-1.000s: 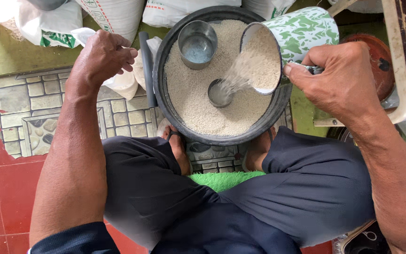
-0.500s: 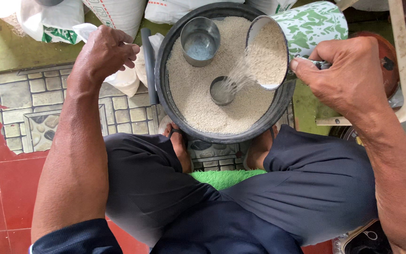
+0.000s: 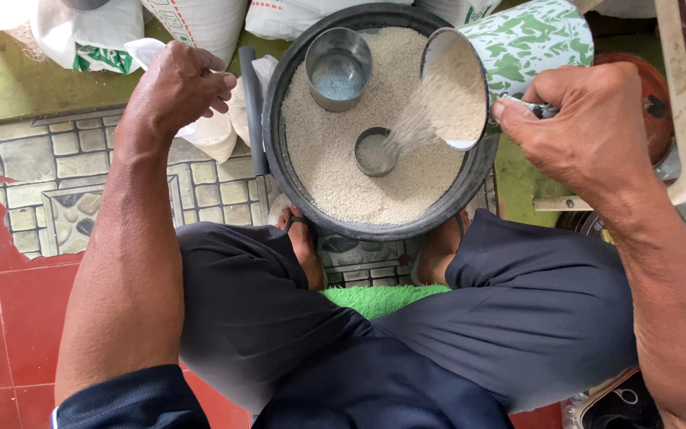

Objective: The person pours rice from a metal cup into a plastic bag, uses a plastic tube to level the rice in containers, and fills a smaller plastic bag using a scoop.

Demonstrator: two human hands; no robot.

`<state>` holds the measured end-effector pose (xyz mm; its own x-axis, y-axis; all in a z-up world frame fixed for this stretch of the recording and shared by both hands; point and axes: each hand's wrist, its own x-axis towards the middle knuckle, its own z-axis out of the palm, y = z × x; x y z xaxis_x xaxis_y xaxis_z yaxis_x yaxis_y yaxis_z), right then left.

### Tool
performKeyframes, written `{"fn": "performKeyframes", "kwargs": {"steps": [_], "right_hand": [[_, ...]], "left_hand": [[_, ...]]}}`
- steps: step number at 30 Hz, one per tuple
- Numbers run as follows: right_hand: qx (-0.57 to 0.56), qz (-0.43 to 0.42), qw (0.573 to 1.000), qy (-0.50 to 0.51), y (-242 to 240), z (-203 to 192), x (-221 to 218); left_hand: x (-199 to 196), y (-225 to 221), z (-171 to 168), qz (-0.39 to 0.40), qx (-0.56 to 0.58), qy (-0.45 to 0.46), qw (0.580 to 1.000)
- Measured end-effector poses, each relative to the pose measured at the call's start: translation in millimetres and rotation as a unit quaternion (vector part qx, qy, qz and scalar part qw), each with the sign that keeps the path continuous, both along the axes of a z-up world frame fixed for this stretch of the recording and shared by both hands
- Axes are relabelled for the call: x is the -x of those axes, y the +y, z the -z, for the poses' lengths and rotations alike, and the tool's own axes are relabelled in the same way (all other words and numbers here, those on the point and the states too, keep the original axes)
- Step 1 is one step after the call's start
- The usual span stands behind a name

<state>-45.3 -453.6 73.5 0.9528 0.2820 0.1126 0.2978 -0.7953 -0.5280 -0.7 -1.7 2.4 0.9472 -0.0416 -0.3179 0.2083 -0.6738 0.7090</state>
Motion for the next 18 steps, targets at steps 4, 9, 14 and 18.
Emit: {"fn": "performKeyframes", "kwargs": {"steps": [4, 9, 14, 18], "right_hand": [[0.002, -0.014, 1.0, -0.013, -0.7, 4.0, -0.7], [0.002, -0.026, 0.999, -0.024, 1.4, 4.0, -0.9], [-0.005, -0.042, 0.999, -0.017, 2.3, 4.8, 0.1], [0.007, -0.055, 0.997, -0.048, 8.2, 1.7, -1.2]], "left_hand": [[0.4, -1.1, -1.8, 0.011, -0.006, -0.003, 1.0], [0.4, -4.1, -5.2, 0.013, -0.012, -0.007, 1.0], [-0.8, -3.3, -1.7, 0.018, -0.006, -0.012, 1.0], [-0.5, -3.5, -1.9, 0.02, -0.01, -0.01, 1.0]]}}
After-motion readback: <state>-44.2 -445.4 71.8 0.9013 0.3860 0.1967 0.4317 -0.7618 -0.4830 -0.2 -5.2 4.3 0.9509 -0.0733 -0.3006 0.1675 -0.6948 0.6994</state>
